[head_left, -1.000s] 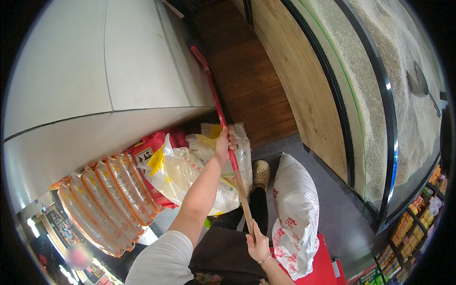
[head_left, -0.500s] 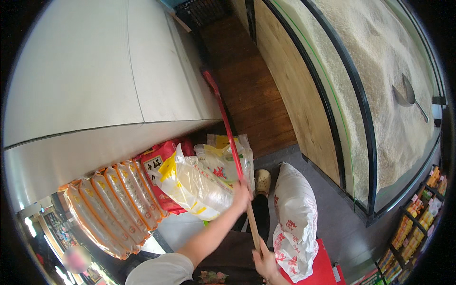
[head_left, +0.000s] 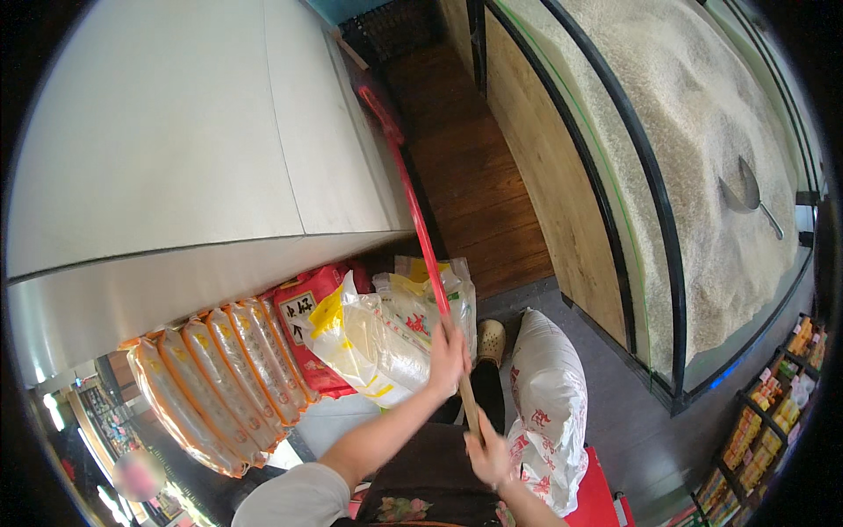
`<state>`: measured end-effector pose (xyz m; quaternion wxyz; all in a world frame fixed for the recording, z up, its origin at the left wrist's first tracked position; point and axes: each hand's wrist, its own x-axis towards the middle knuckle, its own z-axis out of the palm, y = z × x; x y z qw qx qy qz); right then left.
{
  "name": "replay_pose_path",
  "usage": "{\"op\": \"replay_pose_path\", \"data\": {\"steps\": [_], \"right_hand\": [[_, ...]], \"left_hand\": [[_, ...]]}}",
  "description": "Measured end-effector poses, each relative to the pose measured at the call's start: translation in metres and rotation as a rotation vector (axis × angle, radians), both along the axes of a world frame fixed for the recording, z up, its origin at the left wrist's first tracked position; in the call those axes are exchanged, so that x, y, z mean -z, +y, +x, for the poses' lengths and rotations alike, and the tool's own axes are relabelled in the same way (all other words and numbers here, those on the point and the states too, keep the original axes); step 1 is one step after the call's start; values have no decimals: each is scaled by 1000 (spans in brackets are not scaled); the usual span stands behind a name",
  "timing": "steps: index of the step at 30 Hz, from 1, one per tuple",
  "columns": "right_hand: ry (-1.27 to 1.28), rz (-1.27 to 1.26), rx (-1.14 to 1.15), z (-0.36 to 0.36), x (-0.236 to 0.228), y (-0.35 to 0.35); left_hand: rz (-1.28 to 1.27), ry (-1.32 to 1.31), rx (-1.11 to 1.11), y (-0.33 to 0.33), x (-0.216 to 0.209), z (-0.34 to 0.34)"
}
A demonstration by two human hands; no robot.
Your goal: The person moves large bags of rice by hand to clear an area, sweeps the floor with a broom, and then uses a dustpan to collect the swept debris.
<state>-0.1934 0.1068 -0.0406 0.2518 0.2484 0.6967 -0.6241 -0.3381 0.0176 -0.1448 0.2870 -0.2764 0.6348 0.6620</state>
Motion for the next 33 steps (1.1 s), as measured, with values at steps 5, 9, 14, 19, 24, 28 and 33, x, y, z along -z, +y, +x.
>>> {"op": "replay_pose_path", "data": {"steps": [5, 9, 14, 19, 24, 28, 33], "right_hand": [[-202, -42, 54, 43, -32, -4], [-67, -41, 77, -67, 35, -15], [87, -124, 138, -131, 45, -25], [-48, -197, 146, -6, -6, -10], [-460, -553, 332, 114, -148, 20], [-501, -991, 532, 133, -199, 31], [-684, -1264, 872, 112, -175, 23]], "left_hand": [[-19, -135, -137, 15, -35, 41], [-300, 116, -20, -3, 56, -57], [63, 155, -148, -8, 32, -133], [105, 148, 99, -16, -30, -30], [278, 36, 222, -3, -121, 112], [346, -24, 229, 7, -165, 149], [71, -97, 264, 20, -116, 151]]}}
